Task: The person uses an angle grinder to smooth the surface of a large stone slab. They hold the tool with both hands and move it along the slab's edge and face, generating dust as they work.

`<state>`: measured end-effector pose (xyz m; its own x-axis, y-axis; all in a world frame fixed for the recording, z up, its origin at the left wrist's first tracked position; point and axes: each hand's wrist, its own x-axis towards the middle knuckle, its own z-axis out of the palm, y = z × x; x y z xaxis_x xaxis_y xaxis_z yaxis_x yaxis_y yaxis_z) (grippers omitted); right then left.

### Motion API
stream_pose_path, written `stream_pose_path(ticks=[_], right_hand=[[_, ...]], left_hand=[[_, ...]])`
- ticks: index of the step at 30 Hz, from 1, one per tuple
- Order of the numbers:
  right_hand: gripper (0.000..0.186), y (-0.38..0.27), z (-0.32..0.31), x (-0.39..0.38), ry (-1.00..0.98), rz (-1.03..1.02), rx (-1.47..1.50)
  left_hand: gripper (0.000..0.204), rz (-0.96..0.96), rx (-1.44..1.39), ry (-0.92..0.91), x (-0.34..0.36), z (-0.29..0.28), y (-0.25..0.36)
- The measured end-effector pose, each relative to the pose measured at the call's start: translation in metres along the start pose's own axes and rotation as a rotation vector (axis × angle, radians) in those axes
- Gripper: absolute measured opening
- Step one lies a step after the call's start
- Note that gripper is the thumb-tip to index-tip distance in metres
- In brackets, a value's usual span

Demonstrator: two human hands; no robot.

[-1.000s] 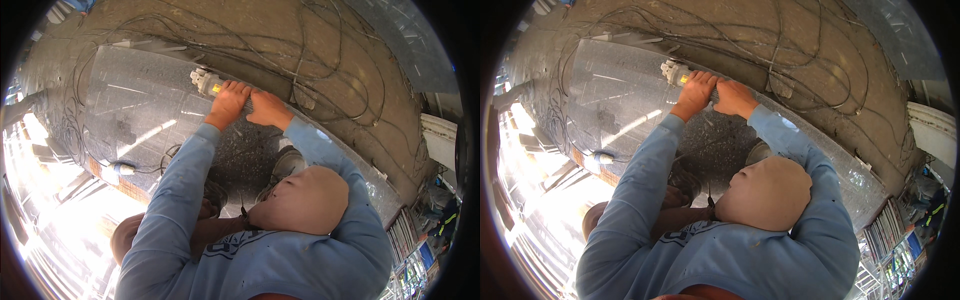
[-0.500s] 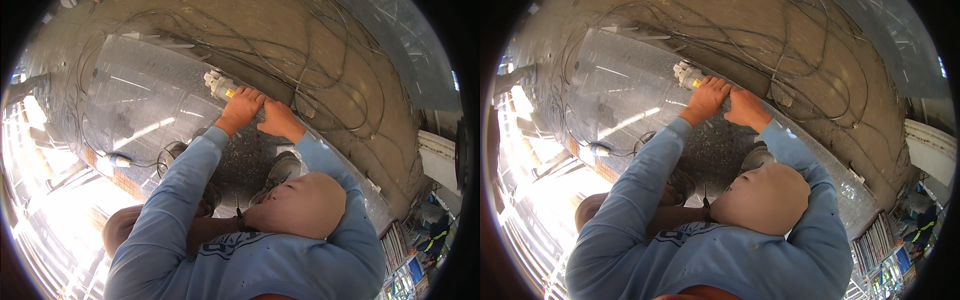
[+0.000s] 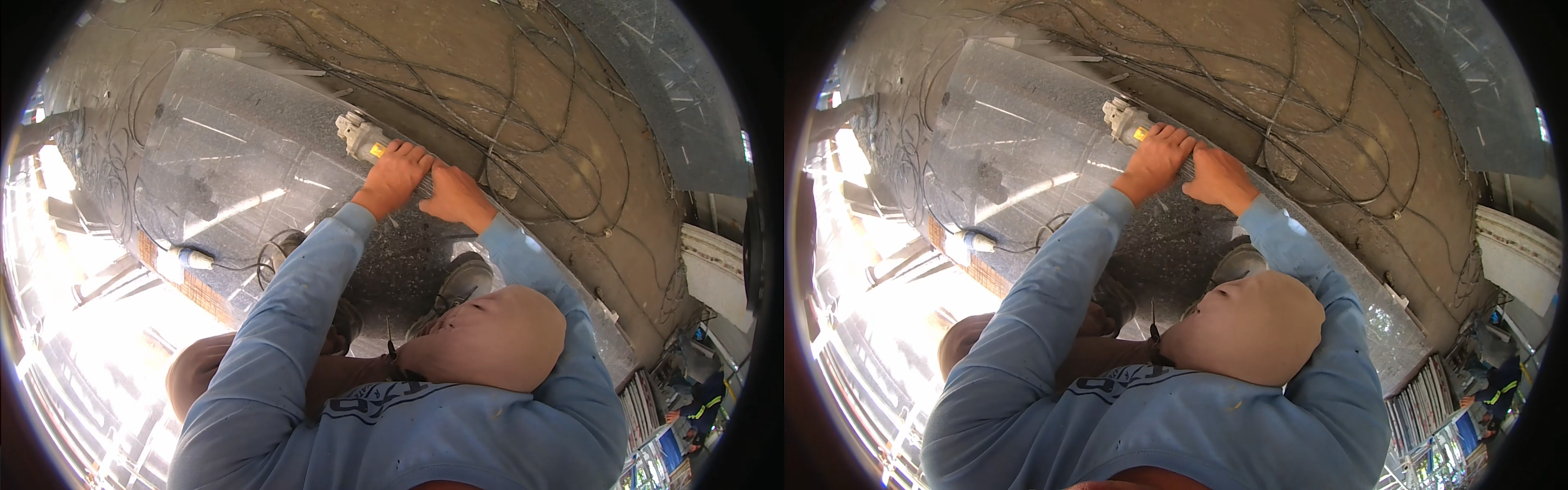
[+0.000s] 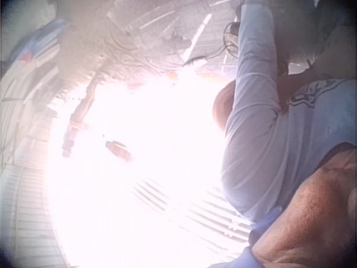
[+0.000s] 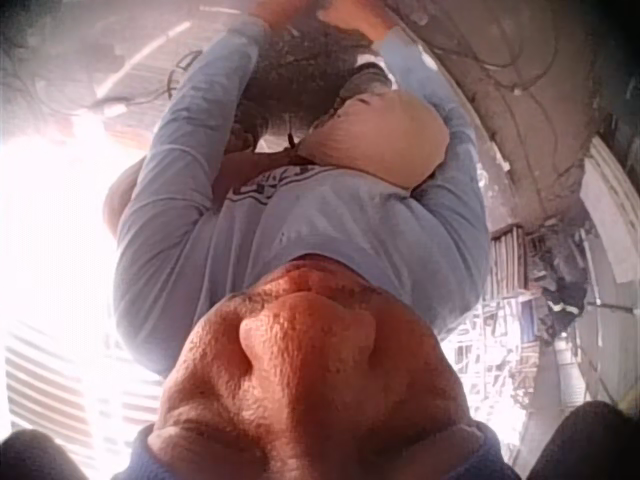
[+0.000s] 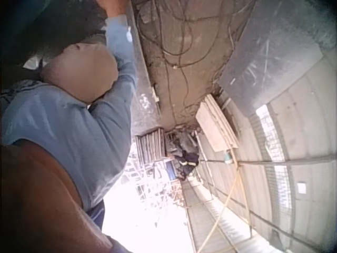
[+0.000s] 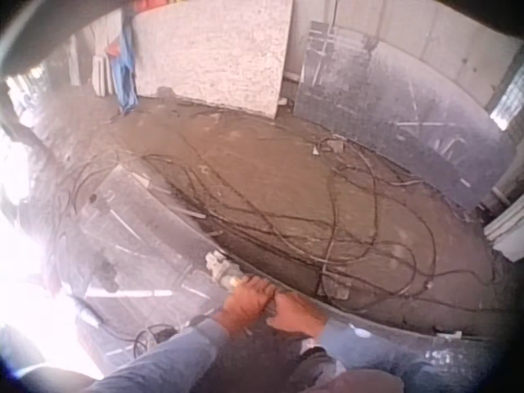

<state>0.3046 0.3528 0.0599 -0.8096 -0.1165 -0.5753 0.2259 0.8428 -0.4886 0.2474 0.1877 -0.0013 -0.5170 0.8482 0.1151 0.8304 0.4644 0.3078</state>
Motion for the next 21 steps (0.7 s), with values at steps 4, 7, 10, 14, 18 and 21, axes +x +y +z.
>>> stream_pose_path(ticks=[4, 7, 10, 14, 18, 21], right_hand=[[0.057, -0.002, 0.006, 0.013, 0.029, -0.021, -0.001], [0.056, -0.003, 0.008, 0.021, 0.023, -0.038, 0.003], [0.055, -0.002, 0.007, 0.024, 0.019, -0.048, 0.008], [0.054, -0.001, 0.003, 0.018, 0.012, -0.039, 0.028], [0.055, 0.002, -0.001, 0.001, -0.014, -0.007, 0.037], [0.055, 0.009, -0.003, -0.014, 0.018, 0.003, 0.032]], left_hand=[[0.040, -0.014, 0.026, 0.002, -0.003, 0.004, -0.012], [0.038, -0.011, 0.025, 0.021, -0.004, 0.002, -0.019], [0.038, -0.008, 0.006, 0.029, -0.002, 0.002, -0.022], [0.037, 0.002, 0.041, 0.034, 0.000, 0.000, -0.016], [0.041, -0.014, -0.006, -0.017, 0.001, -0.002, 0.002], [0.037, -0.008, -0.003, -0.012, 0.005, -0.004, 0.018]])
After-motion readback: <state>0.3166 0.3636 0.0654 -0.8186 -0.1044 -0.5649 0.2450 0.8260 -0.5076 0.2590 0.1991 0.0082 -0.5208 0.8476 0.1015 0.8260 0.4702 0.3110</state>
